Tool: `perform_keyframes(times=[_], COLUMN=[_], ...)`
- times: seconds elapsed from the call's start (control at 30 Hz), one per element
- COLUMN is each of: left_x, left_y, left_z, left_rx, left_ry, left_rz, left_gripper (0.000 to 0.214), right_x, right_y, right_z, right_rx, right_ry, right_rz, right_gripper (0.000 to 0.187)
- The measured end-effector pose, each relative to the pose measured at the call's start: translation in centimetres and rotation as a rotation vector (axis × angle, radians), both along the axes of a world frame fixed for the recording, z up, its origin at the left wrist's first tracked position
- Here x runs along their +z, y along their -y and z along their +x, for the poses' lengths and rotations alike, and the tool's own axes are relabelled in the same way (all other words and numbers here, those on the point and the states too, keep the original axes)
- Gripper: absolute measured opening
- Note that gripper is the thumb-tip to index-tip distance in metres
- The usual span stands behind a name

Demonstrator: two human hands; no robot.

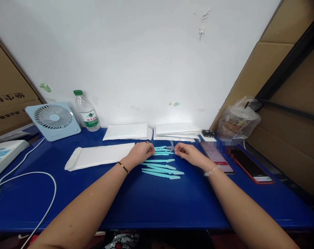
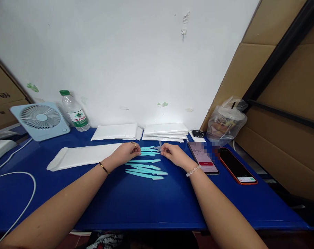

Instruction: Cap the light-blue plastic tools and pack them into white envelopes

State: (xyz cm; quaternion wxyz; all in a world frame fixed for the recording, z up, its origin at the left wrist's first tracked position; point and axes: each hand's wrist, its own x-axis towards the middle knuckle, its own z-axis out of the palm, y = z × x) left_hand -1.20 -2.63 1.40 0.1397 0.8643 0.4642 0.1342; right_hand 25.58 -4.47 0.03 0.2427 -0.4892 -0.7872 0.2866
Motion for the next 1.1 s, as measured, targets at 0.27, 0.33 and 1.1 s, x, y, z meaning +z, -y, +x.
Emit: perform_keyframes(times=[0.27,0.33,1.1], left_x=[-0.3,-0.3,-0.1], left_y=[-0.1,-0.1,0.1], left_z=[-0.1,-0.2,0.1], left_rx=[-0.012,-0.013,-0.031], left_ry=[0.025,0.028,-0.034], left_rz=[0.005,0.009,0.067], left_gripper=[0.015,0.014,0.017], right_x=[0.0,0.0,-0.2], right_y=[0.2,0.2,-0.3], right_z=[-0.5,-0.5,-0.4], right_rx=[0.046,0.048,0.018], right_ry=[0.005,0.017,0.087], right_rz=[0.011,0.041,0.233], right_gripper=[0.022,0.022,0.019])
